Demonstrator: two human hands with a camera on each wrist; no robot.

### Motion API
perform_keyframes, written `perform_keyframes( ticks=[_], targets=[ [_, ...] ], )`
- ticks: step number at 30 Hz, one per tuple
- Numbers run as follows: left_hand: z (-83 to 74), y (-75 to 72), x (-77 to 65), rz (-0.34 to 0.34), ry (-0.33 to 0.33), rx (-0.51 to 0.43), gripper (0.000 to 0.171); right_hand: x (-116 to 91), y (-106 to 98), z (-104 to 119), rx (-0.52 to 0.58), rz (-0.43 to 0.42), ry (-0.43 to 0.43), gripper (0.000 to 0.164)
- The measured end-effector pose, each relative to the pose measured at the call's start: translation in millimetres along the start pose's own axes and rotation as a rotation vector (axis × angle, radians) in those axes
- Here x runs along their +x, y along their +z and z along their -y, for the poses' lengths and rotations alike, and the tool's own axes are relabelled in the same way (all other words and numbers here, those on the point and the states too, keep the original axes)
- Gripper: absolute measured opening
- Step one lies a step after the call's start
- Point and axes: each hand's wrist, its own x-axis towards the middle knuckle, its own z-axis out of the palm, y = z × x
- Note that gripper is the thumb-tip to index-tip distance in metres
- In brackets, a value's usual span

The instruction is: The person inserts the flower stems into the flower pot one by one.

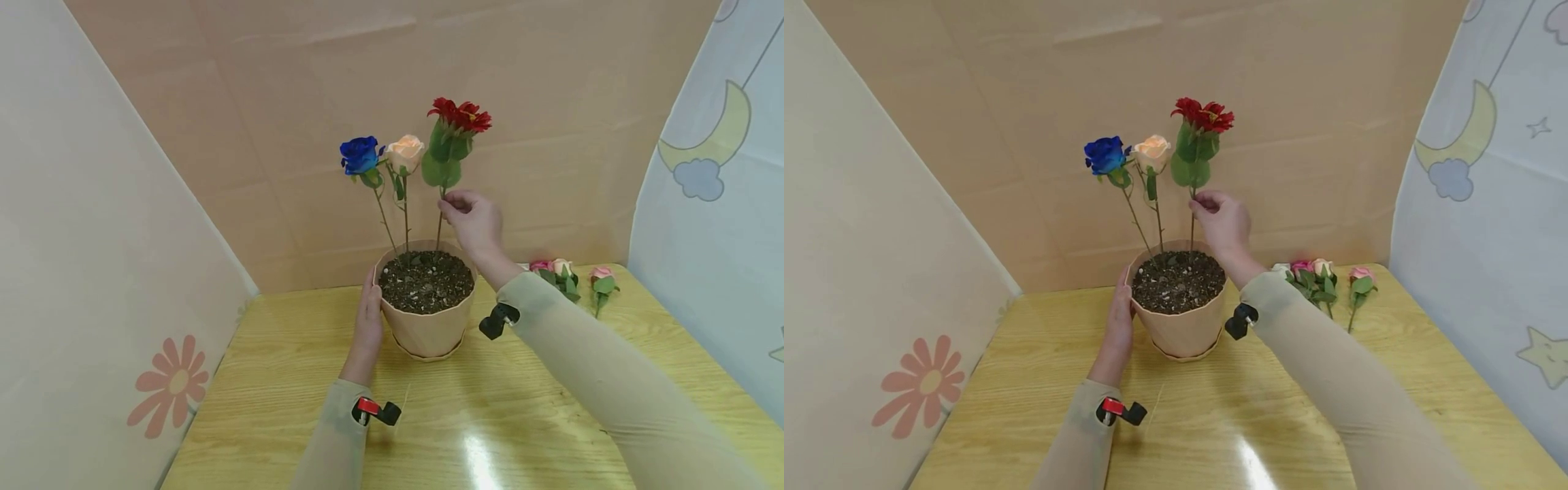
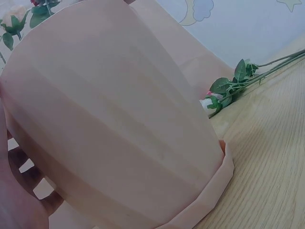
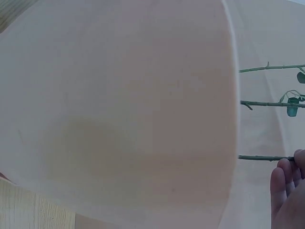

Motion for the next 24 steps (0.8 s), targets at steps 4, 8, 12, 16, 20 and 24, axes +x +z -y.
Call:
perform_keyframes(
  ticks=[4,8,12,16,20,24],
  targets=[
    [1.5,-1.1,0.7,0.007,0.005,0.012,0.062,0,4,2,-0.005,0.013,0.001,0.023],
    [3.5,-1.0,-0.4,-0.007,0.005,0.014,0.062,-3,8,2,-0.021,0.024,-0.013,0.023],
    [4.9,-0.7,-3.3,-0.010,-0.002,0.020,0.062,-6,13,-2,-0.042,0.037,-0.032,0.023],
    [5.5,-0.3,-4.7,-0.007,0.002,0.019,0.061,-8,18,-4,-0.070,0.049,-0.038,0.023],
    [5.7,0.0,-4.5,-0.006,0.004,0.020,0.062,-10,21,-7,-0.095,0.066,-0.035,0.024],
    [4.9,0.7,-4.0,-0.009,0.003,0.021,0.063,-11,22,-9,-0.113,0.085,-0.036,0.025]
  ],
)
